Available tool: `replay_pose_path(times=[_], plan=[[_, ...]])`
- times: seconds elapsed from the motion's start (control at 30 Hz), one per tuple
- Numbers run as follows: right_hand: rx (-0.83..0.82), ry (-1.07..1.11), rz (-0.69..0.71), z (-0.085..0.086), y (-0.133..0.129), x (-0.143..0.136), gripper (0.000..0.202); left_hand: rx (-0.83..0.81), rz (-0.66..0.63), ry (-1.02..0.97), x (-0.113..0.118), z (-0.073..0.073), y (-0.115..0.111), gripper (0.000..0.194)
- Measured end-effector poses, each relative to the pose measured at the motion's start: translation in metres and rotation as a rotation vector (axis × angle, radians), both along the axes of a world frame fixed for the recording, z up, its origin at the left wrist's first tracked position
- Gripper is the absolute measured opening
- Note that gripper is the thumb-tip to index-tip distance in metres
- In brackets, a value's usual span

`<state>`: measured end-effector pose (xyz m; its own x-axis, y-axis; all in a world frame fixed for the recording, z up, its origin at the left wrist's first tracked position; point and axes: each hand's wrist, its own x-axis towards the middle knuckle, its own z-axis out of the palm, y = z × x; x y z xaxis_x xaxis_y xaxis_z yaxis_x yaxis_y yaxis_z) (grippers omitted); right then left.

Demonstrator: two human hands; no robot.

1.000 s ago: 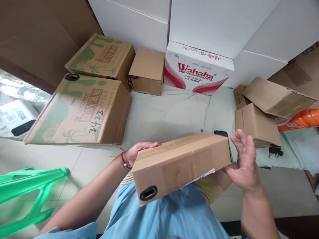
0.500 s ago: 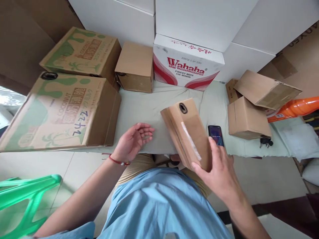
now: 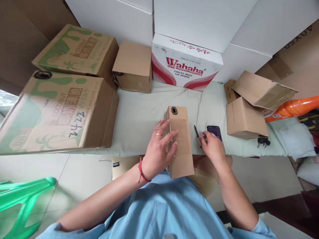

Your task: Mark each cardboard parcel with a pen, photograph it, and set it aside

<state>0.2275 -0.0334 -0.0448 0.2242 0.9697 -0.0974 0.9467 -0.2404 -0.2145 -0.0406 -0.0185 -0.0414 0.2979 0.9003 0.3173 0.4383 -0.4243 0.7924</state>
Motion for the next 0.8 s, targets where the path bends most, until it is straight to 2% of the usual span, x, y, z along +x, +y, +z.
replay_pose_path(times=[0.07,0.13,0.23,0.3,0.37,0.5,0.6,0.7,0.8], plan=[[-0.12,-0.137,0.018,-0.007,0.016,-0.001,0.035,0.092,-0.001,0.016,0.003,0.004,-0.002,0.027],[-0.193,-0.198,0.031,-0.01,0.027,-0.008,0.035,0.161,-0.062,0.041,0.007,0.009,-0.003,0.026],[-0.233,-0.205,0.034,-0.011,0.039,-0.019,0.037,0.161,-0.211,0.119,0.014,0.012,-0.001,0.032],[-0.212,-0.175,0.029,-0.01,0.043,-0.019,0.049,0.118,-0.281,0.174,0.018,0.011,0.002,0.042],[-0.118,0.001,0.005,-0.009,0.045,-0.011,0.06,0.089,-0.312,0.212,0.021,0.008,0.004,0.05],[0.186,0.8,-0.153,0.002,0.05,0.02,0.036,0.087,-0.331,0.242,0.021,0.003,0.005,0.054],[0.358,1.225,-0.076,0.018,0.062,0.032,0.036,0.102,-0.331,0.25,0.02,0.003,0.005,0.053],[0.471,1.352,0.038,0.038,0.08,0.013,0.034,0.138,-0.319,0.289,0.021,0.005,0.004,0.053],[0.437,1.423,0.045,0.053,0.099,-0.035,0.034,0.179,-0.307,0.326,0.023,0.008,0.003,0.052]])
